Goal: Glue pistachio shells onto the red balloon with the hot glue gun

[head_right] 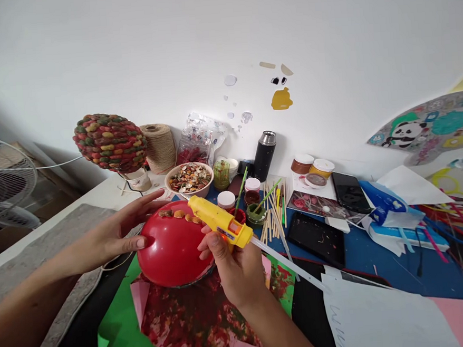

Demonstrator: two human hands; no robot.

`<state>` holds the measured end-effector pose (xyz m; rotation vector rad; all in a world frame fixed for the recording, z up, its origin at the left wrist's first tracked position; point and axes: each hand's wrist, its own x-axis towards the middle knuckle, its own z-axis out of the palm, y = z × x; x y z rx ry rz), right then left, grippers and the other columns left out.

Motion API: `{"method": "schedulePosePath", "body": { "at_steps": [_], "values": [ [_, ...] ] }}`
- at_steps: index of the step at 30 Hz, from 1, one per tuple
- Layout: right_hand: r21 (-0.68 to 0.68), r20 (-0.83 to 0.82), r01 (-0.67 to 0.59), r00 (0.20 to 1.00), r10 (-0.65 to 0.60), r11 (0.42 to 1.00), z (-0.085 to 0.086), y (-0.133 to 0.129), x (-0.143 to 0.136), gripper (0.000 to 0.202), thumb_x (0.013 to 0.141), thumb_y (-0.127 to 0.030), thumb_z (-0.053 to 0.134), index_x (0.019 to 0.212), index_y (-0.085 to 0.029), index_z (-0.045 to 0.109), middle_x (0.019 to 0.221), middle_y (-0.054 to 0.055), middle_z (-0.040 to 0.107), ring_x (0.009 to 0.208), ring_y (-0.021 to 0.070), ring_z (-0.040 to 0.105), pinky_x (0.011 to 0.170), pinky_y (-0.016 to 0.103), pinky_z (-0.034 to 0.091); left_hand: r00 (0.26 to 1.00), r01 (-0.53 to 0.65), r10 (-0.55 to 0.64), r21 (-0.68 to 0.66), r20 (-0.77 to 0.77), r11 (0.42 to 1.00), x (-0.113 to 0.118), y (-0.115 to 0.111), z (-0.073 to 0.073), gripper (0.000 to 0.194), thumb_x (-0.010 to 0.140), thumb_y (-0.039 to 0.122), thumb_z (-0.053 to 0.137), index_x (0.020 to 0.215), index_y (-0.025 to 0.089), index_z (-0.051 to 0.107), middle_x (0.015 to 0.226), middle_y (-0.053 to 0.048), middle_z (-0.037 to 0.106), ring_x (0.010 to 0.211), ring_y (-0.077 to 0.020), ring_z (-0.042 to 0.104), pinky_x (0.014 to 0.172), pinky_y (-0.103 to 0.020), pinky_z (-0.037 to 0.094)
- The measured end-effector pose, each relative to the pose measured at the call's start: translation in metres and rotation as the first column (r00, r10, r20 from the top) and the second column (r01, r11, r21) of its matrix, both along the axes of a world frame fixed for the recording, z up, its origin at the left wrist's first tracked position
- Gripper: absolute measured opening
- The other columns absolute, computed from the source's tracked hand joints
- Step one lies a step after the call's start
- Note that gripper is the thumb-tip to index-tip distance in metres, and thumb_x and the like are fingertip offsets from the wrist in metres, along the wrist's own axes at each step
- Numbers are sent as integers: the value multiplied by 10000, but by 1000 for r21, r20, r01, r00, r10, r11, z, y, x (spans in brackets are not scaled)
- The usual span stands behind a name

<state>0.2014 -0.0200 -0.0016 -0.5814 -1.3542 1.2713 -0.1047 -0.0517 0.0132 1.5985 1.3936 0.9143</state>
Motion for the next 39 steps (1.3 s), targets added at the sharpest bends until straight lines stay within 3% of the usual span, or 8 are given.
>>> {"method": "schedulePosePath", "body": {
  "at_steps": [4, 8, 13, 17, 24, 31, 39],
  "values": [
    [22, 0, 24, 1000, -24, 999, 2, -2, -1, 433, 1093, -616, 753, 937, -217, 819, 834, 71, 869, 621, 208, 822, 633, 313, 696, 996, 56, -54, 30, -66, 998, -1, 7, -1, 1103, 898, 649, 919, 1817, 419, 354, 1755, -141, 594, 1638, -459, 520, 1256, -581, 557],
    [39, -48, 149, 988, -147, 988, 11, -2, 4, 450, 1085, -650, 752, 964, -221, 815, 621, -2, 754, 512, 174, 749, 549, 264, 608, 984, 119, -110, 55, -140, 991, 1, 7, 3, 1103, 897, 635, 927, 1816, 431, 352, 1768, -125, 582, 1629, -454, 535, 1258, -562, 557],
    [-116, -159, 264, 947, -281, 957, 24, 11, 14, 542, 1010, -729, 791, 927, -193, 794, 565, -36, 654, 405, 150, 645, 408, 232, 489, 968, 165, -152, 47, -199, 985, -2, 2, 8, 1121, 900, 584, 944, 1826, 441, 328, 1799, -111, 548, 1639, -449, 527, 1279, -542, 540],
    [-247, -181, 308, 917, -356, 919, 30, 22, 16, 650, 925, -833, 797, 876, -186, 769, 512, -50, 592, 372, 147, 594, 345, 216, 406, 974, 168, -159, 40, -162, 985, -7, 1, 10, 1104, 895, 542, 960, 1816, 458, 356, 1795, -104, 555, 1647, -464, 511, 1301, -585, 511],
    [-342, -177, 216, 941, -289, 914, 26, 22, 14, 607, 891, -803, 839, 893, -202, 754, 532, -61, 579, 364, 137, 547, 323, 220, 325, 981, 161, -156, 29, -118, 987, -10, 3, 9, 1071, 860, 492, 994, 1778, 470, 443, 1786, -76, 569, 1652, -477, 498, 1318, -629, 480],
    [-318, -175, 211, 945, -276, 924, 22, 20, 15, 532, 949, -738, 818, 946, -209, 758, 553, -67, 589, 389, 139, 577, 381, 235, 405, 978, 156, -154, 3, -138, 988, -13, 6, 9, 1032, 890, 512, 964, 1773, 506, 429, 1819, -53, 527, 1658, -460, 495, 1343, -640, 432],
    [-308, -143, 224, 950, -278, 925, 23, 20, 14, 606, 948, -811, 777, 927, -206, 741, 545, -63, 575, 374, 137, 554, 334, 228, 313, 998, 40, -40, -5, -56, 999, 4, 23, 8, 926, 943, 688, 848, 1746, 370, 515, 1753, -140, 601, 1601, -456, 567, 1249, -551, 571]
  ]
}}
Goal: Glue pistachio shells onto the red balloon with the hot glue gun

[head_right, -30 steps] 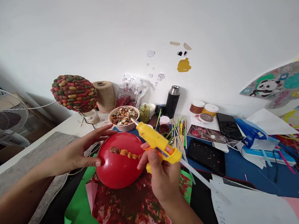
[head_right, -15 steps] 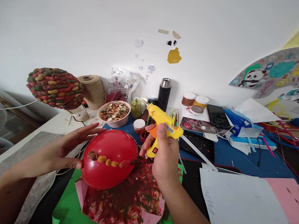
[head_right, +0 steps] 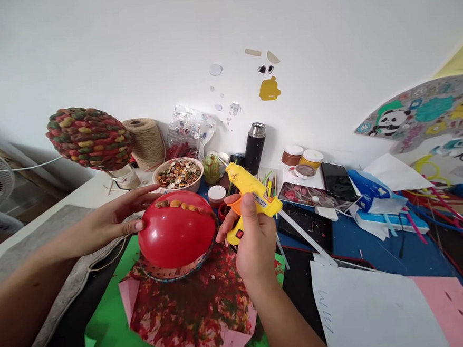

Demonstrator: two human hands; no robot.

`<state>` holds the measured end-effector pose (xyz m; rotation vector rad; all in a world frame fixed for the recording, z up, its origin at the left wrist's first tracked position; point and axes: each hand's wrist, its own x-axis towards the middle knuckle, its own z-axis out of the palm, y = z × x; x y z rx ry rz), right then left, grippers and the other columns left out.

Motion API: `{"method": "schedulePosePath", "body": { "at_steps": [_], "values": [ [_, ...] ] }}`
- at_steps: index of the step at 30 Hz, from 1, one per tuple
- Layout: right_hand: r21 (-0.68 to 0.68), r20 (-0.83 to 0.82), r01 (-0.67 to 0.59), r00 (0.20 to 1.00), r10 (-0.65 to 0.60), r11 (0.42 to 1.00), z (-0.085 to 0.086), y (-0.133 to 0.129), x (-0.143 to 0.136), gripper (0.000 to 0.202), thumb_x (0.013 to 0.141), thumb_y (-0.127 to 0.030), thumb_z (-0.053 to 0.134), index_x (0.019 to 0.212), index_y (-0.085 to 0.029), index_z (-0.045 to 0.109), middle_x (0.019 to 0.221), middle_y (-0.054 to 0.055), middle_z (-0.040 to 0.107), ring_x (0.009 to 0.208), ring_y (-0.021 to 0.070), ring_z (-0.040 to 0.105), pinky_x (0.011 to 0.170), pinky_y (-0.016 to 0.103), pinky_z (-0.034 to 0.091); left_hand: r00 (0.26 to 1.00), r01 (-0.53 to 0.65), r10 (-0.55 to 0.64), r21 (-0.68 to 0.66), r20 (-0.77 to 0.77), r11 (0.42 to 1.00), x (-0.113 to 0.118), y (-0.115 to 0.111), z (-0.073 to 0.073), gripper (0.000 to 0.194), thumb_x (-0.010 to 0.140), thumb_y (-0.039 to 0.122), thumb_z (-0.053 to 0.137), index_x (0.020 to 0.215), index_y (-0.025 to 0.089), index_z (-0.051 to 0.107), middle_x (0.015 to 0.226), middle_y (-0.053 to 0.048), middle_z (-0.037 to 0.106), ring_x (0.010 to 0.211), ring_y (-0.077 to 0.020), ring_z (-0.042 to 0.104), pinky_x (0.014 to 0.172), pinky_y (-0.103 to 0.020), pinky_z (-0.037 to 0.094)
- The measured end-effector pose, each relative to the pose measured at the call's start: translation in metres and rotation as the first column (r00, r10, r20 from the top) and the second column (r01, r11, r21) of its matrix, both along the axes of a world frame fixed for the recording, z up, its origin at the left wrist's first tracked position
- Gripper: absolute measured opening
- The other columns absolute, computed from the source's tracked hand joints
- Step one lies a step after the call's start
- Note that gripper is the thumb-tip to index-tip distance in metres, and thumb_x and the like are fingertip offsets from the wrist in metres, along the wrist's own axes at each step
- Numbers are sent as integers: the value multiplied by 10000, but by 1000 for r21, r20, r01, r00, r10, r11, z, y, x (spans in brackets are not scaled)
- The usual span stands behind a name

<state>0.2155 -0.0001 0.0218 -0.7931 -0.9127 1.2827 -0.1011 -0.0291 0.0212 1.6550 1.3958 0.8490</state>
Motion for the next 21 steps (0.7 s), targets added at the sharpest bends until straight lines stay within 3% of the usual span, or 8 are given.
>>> {"method": "schedulePosePath", "body": {
  "at_steps": [14, 21],
  "values": [
    [18, -24, 12, 1000, -12, 1000, 0, -1, -2, 664, 908, -855, 791, 913, -192, 748, 521, -54, 596, 372, 150, 585, 334, 224, 318, 982, -33, 40, -44, 184, 998, -6, 3, -9, 883, 960, 650, 852, 1716, 310, 548, 1730, -185, 616, 1561, -452, 612, 1109, -463, 680],
    [11, -40, -10, 999, 10, 1000, -2, -1, 0, 573, 938, -777, 815, 932, -207, 755, 547, -65, 585, 379, 132, 556, 343, 225, 311, 977, -67, 71, -24, 203, 997, -11, -3, 1, 766, 1003, 499, 860, 1694, 370, 557, 1730, -33, 641, 1597, -404, 583, 1137, -415, 660]
  ]
}}
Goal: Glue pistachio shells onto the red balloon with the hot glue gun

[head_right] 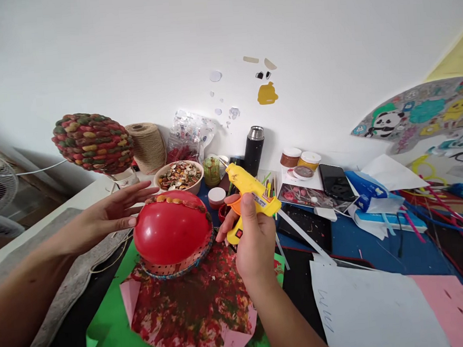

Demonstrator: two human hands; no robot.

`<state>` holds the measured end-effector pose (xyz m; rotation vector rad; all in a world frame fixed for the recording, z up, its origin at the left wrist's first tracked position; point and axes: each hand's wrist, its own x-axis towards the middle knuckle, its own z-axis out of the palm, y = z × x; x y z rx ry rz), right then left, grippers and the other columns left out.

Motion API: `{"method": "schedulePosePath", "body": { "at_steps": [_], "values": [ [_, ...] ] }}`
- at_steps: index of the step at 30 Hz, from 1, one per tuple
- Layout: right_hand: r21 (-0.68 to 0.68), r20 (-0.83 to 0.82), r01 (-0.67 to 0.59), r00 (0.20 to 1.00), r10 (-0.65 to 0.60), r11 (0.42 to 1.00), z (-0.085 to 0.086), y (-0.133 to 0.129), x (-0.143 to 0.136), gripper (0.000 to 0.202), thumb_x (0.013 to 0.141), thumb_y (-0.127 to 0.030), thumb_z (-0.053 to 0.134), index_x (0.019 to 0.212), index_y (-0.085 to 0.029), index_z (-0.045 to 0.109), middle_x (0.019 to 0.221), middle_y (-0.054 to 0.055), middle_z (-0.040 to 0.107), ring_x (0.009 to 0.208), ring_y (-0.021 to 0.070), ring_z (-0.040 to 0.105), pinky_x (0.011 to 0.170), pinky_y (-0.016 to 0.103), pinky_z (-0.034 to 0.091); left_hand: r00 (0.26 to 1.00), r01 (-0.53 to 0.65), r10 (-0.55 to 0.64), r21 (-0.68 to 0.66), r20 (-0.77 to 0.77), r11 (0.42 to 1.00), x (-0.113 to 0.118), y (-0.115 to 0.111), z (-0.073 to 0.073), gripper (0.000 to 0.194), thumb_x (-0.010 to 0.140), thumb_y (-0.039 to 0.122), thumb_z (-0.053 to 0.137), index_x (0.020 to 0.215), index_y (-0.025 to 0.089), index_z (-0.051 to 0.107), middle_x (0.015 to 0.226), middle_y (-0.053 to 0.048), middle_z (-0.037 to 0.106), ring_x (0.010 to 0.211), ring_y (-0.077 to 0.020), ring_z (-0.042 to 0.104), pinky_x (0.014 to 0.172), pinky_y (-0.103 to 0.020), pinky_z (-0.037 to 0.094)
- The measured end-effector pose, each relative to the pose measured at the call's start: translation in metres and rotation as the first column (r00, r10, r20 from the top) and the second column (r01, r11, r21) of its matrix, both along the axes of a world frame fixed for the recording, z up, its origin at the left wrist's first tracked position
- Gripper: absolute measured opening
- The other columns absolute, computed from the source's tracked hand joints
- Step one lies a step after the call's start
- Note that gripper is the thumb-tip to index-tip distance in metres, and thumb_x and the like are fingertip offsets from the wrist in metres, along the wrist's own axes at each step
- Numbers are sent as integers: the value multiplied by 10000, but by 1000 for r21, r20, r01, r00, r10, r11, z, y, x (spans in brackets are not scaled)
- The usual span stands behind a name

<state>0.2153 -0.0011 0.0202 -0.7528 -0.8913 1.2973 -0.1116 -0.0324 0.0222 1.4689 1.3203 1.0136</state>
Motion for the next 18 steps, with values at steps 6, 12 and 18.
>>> {"method": "schedulePosePath", "body": {
  "at_steps": [6, 12, 18],
  "values": [
    [24, 42, 4, 999, -5, 1000, -1, -1, 1, 564, 981, -785, 756, 951, -222, 753, 556, -67, 593, 401, 151, 604, 404, 260, 444, 993, 73, -76, -34, -93, 997, 1, -4, 3, 745, 1057, 619, 757, 1714, 342, 540, 1787, -68, 571, 1569, -442, 602, 1128, -431, 664],
    [36, 18, -23, 1000, 23, 999, 0, -1, 1, 562, 997, -787, 749, 966, -226, 765, 559, -67, 599, 404, 149, 608, 416, 263, 467, 955, 104, -91, 31, -283, 994, 6, -5, -7, 1181, 943, 741, 826, 1864, 394, 173, 1951, -85, 236, 1708, -498, 373, 1191, -423, 617],
    [51, 12, -37, 999, 36, 998, 0, -2, 2, 497, 1040, -718, 738, 974, -227, 777, 554, -59, 621, 431, 162, 644, 452, 270, 510, 978, 35, -27, 31, -208, 999, 25, 3, 1, 1133, 1005, 567, 841, 1860, 430, 110, 1866, -16, 443, 1638, -456, 490, 1155, -349, 625]
  ]
}}
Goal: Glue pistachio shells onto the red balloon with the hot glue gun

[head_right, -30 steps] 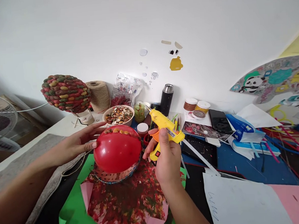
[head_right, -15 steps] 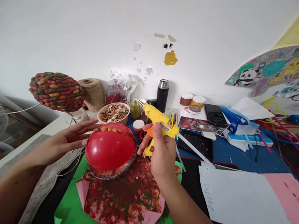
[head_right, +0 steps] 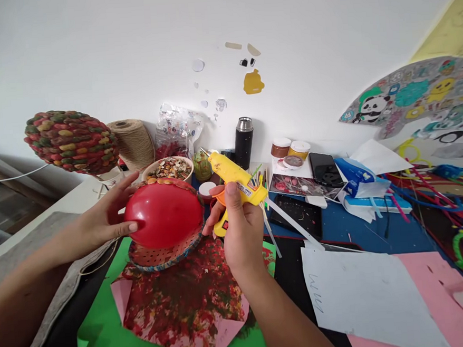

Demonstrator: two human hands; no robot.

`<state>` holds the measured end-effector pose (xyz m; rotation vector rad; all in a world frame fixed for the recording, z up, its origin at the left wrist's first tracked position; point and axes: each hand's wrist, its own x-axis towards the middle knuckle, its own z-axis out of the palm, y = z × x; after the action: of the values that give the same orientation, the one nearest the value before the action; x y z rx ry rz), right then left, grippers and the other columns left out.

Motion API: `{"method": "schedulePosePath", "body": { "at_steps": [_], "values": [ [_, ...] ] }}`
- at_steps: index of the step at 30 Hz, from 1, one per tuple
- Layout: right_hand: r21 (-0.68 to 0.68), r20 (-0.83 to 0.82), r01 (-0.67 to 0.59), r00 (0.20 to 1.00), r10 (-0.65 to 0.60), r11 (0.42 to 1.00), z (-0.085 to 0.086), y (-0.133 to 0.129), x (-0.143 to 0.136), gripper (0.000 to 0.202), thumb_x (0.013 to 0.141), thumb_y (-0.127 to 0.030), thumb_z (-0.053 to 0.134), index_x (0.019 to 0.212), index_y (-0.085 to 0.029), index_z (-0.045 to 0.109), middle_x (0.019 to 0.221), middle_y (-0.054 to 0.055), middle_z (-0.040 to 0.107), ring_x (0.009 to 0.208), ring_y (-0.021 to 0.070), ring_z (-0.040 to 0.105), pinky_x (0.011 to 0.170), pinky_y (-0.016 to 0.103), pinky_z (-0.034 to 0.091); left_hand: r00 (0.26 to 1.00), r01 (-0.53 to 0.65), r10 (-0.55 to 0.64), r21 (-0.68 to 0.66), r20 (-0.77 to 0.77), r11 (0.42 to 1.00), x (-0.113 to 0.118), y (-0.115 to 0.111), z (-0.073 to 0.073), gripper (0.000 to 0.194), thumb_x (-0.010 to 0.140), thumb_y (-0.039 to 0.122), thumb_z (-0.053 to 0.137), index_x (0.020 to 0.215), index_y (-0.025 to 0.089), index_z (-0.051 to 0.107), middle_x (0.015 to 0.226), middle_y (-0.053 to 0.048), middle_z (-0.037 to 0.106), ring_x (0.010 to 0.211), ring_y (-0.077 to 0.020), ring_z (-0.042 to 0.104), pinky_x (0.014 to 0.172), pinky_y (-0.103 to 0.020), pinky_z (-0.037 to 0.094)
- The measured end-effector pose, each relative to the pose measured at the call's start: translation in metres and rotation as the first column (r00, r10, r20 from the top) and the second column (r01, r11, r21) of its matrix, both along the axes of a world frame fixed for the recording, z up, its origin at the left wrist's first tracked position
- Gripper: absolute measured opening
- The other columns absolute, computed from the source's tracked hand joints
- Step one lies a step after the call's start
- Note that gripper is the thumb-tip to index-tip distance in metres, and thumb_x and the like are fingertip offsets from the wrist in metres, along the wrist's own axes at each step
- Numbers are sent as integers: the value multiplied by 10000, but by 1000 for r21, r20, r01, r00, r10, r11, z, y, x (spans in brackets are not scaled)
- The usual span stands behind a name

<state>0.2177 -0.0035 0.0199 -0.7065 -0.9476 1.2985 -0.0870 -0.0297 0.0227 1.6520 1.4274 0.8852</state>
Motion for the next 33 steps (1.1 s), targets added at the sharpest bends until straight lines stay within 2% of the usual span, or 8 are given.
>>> {"method": "schedulePosePath", "body": {
  "at_steps": [3, 6, 10, 16, 25, 33],
  "values": [
    [-3, -6, -20, 1000, 20, 1000, 0, 0, 0, 509, 1047, -723, 728, 954, -226, 782, 538, -54, 621, 434, 165, 654, 462, 270, 522, 991, -40, 43, -19, 126, 999, 0, 2, 3, 1109, 988, 577, 859, 1854, 385, 193, 1877, -35, 427, 1648, -457, 471, 1139, -327, 628],
    [0, -22, -27, 999, 27, 1000, 1, 0, 0, 508, 1020, -722, 764, 934, -222, 783, 531, -56, 612, 422, 163, 648, 443, 264, 513, 961, -72, 84, -56, 262, 996, -6, 2, -2, 1175, 893, 683, 908, 1832, 346, 288, 1905, -69, 373, 1700, -483, 378, 1160, -351, 624],
    [-10, -27, -9, 1000, 9, 1000, 3, 0, -1, 530, 985, -739, 795, 941, -211, 780, 534, -61, 606, 402, 157, 628, 402, 251, 466, 919, -98, 135, -118, 371, 988, -12, 1, -14, 1239, 769, 813, 925, 1787, 334, 408, 1888, -129, 397, 1664, -530, 437, 1114, -442, 672],
    [-26, -27, 21, 999, -22, 999, 2, 0, -1, 524, 946, -719, 844, 951, -199, 775, 555, -63, 611, 385, 151, 603, 377, 251, 429, 904, -83, 129, -129, 408, 988, -12, -3, -22, 1219, 697, 878, 920, 1725, 351, 531, 1838, -161, 477, 1609, -560, 514, 1144, -552, 654],
    [-20, -12, 15, 1000, -15, 1000, -1, -1, -2, 526, 955, -718, 836, 962, -195, 778, 559, -64, 606, 389, 149, 609, 383, 246, 438, 908, -22, 88, -164, 410, 986, -14, -8, -25, 1203, 746, 888, 881, 1760, 374, 486, 1887, -122, 400, 1653, -558, 450, 1137, -552, 652],
    [-17, -14, -23, 1000, 23, 1000, -6, 0, -2, 518, 1002, -719, 788, 981, -202, 776, 573, -55, 620, 420, 159, 632, 418, 262, 481, 909, -11, 87, -184, 408, 983, -10, -4, -19, 1201, 728, 864, 915, 1737, 357, 507, 1873, -126, 427, 1657, -531, 460, 1170, -545, 633]
  ]
}}
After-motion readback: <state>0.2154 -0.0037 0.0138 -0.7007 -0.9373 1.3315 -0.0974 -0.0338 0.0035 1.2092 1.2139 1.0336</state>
